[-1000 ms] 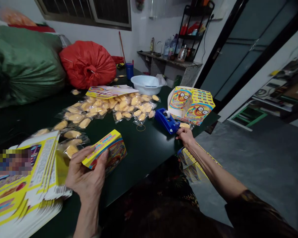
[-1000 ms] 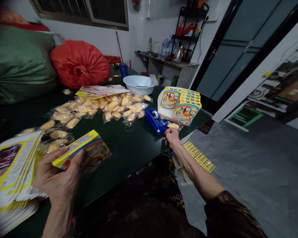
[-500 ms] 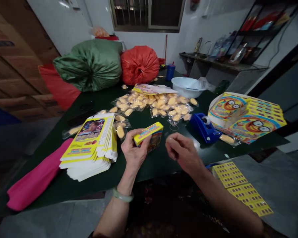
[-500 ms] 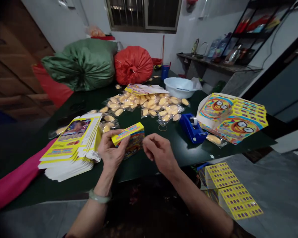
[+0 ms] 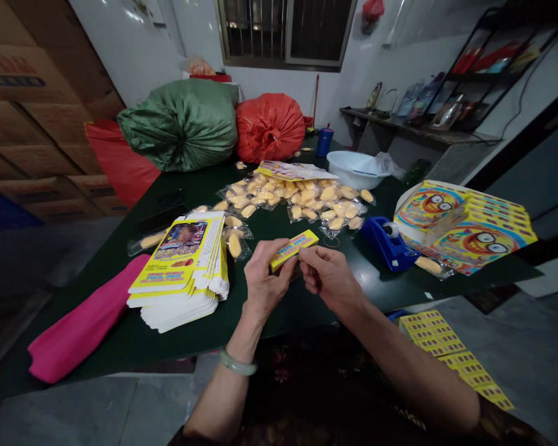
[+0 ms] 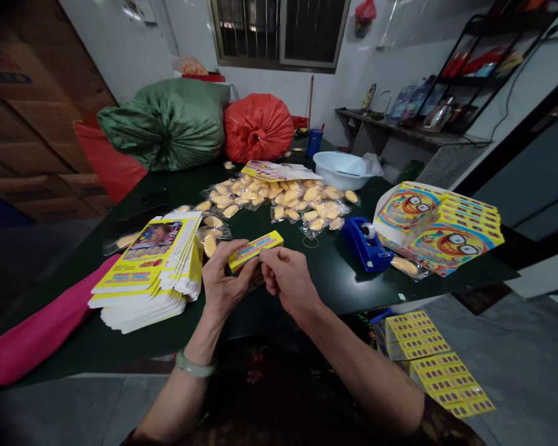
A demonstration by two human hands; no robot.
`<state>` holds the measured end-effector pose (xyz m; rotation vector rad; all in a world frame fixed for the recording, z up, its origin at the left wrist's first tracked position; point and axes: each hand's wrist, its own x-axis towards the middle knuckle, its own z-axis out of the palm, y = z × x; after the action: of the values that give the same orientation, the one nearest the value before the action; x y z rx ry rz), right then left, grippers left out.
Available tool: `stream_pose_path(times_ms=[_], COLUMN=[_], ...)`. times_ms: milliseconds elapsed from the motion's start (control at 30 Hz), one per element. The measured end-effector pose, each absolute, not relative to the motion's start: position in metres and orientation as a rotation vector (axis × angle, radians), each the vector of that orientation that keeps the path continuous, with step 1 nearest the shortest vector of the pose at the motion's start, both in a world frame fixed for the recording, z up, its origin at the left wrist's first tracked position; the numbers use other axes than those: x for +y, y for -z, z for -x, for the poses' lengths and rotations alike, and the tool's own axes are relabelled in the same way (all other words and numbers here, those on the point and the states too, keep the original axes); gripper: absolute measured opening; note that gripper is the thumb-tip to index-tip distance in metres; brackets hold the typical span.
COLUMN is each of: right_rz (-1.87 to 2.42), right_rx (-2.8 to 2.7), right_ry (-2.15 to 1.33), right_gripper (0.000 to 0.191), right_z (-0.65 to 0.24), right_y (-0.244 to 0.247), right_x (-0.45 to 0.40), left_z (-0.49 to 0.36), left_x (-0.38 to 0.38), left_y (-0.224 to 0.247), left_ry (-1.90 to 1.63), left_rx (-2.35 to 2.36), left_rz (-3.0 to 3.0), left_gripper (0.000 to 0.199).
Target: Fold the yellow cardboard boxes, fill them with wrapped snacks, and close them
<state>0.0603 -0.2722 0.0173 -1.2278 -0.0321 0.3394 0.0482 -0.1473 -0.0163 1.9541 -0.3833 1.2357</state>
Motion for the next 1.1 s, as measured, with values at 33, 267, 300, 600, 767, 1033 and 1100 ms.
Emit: stream_pose_path(times_ms=[33,267,300,600,767,1033,1100], right_rz=[1.231,1.302,1.313,1.437,1.326,1.809,2.176], right_rx=[-0.015,-0.062,-0.06,0.158,-0.133,-0.227,-0.209], right_ry=[-0.333,-0.245,-0.21,-0.142,-0.327,0.797,1.039], right_gripper=[0.041,0.042,0.042,0.056,0.047,0.049,0.051], right_z=[-0.061,-0.066,-0.067,-0.075,-0.073,-0.113,-0.131], right_y=[-0.018,-0.007,-0.001,0.064,0.045,-0.073,-0.105], right_x=[-0.271,-0.267,-0.266,-0.283,-0.324,-0.473,-0.511], left_z=[-0.048,-0.052,-0.052,-0.056,-0.064,-0.06,-0.058], left_x=[-0.144,-0.134,-0.135,-0.124,-0.137,-0.153,-0.153], left_y=[0.014,0.003,0.003,0.013,0.016,0.028,0.036], left_ry=[-1.205,-1.007,-1.014,-1.128,-0.946,-0.477,-0.53], left_rx=[-0.44,-0.556,-0.546,-0.186,0.158,0.048,0.029], left_rz=[-1.999,-2.163,-2.143,-1.831,-1.374,-1.557,-1.653], left_gripper=[0.025,0.03,0.029,0.021,0.023,0.039,0.036])
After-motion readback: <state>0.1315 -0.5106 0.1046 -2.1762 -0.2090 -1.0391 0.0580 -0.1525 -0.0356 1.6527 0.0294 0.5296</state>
